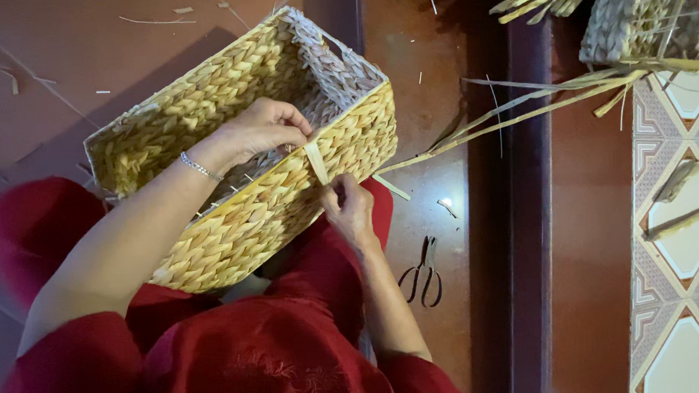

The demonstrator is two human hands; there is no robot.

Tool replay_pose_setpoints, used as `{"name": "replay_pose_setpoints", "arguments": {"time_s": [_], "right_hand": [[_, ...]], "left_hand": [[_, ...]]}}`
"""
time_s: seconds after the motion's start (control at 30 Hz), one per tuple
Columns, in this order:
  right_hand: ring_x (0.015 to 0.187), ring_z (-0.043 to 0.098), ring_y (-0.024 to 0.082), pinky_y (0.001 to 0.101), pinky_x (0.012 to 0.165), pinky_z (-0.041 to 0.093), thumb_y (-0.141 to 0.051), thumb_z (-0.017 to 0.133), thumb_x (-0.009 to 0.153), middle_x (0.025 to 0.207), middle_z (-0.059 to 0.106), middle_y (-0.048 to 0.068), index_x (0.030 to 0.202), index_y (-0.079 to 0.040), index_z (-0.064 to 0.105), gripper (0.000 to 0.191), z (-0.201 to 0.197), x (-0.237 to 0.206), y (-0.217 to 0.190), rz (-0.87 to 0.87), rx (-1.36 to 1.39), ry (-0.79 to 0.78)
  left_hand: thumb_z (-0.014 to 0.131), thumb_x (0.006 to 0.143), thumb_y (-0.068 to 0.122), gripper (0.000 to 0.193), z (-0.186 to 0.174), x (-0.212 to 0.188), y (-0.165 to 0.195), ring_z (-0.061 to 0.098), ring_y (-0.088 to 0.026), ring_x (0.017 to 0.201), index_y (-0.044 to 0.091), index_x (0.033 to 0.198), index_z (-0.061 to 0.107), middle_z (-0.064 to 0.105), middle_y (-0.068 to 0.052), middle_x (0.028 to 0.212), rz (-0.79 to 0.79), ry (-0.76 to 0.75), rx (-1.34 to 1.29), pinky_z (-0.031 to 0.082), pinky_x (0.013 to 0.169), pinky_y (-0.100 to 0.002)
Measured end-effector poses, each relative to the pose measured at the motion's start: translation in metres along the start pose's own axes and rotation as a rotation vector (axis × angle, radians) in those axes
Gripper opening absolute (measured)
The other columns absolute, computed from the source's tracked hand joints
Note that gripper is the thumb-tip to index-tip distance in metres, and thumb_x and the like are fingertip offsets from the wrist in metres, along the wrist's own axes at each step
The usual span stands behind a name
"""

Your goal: The person sits on the floor with a woven water-hyacinth basket on their lap, tucking and weaving flat strips along the basket's rim by hand. They pull strips tight around the edge, pick up new strips from the floor, and use scissors to trim off excess strip ends.

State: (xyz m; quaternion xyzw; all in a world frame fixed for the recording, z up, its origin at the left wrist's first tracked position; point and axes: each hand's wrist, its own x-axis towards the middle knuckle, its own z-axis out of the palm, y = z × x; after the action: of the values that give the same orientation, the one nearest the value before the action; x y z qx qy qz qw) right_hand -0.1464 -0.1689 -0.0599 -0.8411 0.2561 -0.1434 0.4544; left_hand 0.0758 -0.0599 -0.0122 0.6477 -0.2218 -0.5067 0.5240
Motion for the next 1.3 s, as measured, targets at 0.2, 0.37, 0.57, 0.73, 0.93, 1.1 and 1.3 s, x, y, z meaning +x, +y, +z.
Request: {"name": "replay_pose_setpoints", "arguments": {"time_s": [0.2,0.37,0.57,0.73,0.93,1.1,1.3], "right_hand": [[0.064,0.064,0.008,0.0265,0.056,0.052,-0.025,0.067,0.095,0.077,0.071,-0.002,0.098,-0.005,0.066,0.020,0.002,0.022,-0.002,0.260,0.470,-0.193],[0.062,0.048,0.010,0.0308,0.054,0.042,-0.023,0.070,0.103,0.067,0.056,0.005,0.082,0.001,0.067,0.032,0.009,0.030,-0.007,0.099,0.181,-0.194],[0.045,0.049,0.016,0.0346,0.046,0.041,-0.019,0.067,0.101,0.053,0.049,0.013,0.072,-0.001,0.058,0.035,0.029,0.011,-0.018,-0.066,-0.028,-0.010],[0.046,0.050,0.023,0.0363,0.048,0.042,-0.014,0.064,0.104,0.058,0.049,0.016,0.076,-0.001,0.052,0.032,0.039,-0.001,-0.024,-0.210,0.009,0.104],[0.050,0.053,0.022,0.0354,0.050,0.045,-0.014,0.062,0.104,0.062,0.052,0.015,0.081,-0.001,0.054,0.027,0.041,-0.007,-0.024,-0.249,0.031,0.120],[0.049,0.050,0.015,0.0332,0.047,0.043,-0.015,0.065,0.103,0.057,0.052,0.011,0.073,-0.001,0.057,0.034,0.030,-0.007,-0.027,-0.114,0.108,0.078],[0.057,0.055,0.008,0.0279,0.053,0.047,-0.019,0.064,0.103,0.063,0.060,0.003,0.078,-0.001,0.065,0.031,0.018,0.002,-0.047,-0.139,0.224,0.075]], "left_hand": [[0.081,0.084,0.030,0.029,0.019,-0.017,-0.010,0.074,-0.018,0.079,0.004,0.096,0.074,0.075,-0.009,0.088,0.360,0.278,0.387,0.060,0.072,-0.036],[0.070,0.094,0.019,0.019,0.037,-0.033,-0.025,0.069,-0.041,0.081,0.001,0.087,0.067,0.069,-0.019,0.088,0.577,0.516,0.785,0.055,0.070,-0.050],[0.065,0.100,0.015,0.019,0.046,-0.027,-0.037,0.066,-0.044,0.081,0.000,0.091,0.056,0.066,-0.024,0.085,0.544,0.534,0.887,0.054,0.071,-0.053],[0.064,0.098,0.012,0.017,0.049,-0.028,-0.042,0.065,-0.043,0.082,0.000,0.092,0.053,0.064,-0.023,0.085,0.660,0.572,0.933,0.055,0.071,-0.052],[0.064,0.099,0.014,0.018,0.053,-0.032,-0.039,0.065,-0.042,0.084,0.001,0.093,0.055,0.063,-0.021,0.088,0.679,0.578,0.960,0.055,0.070,-0.050],[0.066,0.096,0.012,0.009,0.047,-0.041,-0.023,0.061,-0.036,0.092,0.004,0.097,0.061,0.059,-0.016,0.095,0.804,0.563,0.979,0.054,0.079,-0.047],[0.068,0.065,0.027,0.036,0.044,-0.060,-0.011,0.056,-0.031,0.096,0.006,0.095,0.064,0.059,-0.011,0.098,0.863,0.559,1.191,0.047,0.076,-0.045]]}}
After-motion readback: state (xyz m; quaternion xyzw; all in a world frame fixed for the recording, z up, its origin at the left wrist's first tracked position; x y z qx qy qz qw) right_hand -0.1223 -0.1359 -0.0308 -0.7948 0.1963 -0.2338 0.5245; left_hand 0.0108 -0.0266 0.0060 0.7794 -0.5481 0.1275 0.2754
